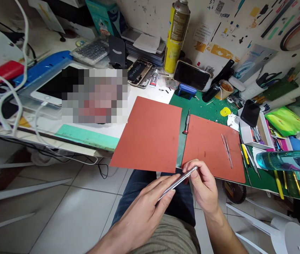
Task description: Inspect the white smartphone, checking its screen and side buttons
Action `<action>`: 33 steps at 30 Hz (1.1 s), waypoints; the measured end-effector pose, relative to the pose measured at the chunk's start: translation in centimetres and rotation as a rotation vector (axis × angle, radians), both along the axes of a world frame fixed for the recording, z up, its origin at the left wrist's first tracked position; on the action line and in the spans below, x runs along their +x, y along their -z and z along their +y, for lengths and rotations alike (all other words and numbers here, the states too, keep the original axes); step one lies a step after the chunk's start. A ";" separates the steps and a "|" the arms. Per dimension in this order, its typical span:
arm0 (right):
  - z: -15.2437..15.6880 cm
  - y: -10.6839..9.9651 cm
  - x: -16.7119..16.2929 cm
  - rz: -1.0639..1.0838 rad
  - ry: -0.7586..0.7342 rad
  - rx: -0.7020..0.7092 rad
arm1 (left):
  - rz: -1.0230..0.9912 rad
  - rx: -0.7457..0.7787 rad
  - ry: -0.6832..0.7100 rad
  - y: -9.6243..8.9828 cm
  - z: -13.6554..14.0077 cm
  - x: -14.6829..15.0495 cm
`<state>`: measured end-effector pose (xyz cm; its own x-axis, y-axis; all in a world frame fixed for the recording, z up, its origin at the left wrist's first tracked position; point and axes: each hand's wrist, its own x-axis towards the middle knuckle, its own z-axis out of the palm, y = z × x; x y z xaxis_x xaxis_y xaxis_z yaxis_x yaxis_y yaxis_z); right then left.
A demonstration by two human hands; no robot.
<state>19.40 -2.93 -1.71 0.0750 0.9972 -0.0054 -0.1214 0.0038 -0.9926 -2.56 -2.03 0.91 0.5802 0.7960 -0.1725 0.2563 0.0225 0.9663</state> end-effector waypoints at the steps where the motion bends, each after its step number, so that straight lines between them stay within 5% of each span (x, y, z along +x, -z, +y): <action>1: 0.0 0.0 0.0 -0.006 0.000 -0.002 | -0.001 -0.001 -0.001 0.0 0.0 0.0; 33: 0.1 -0.1 -0.5 -0.080 0.026 0.040 | 0.001 0.015 -0.022 -0.1 0.0 -0.1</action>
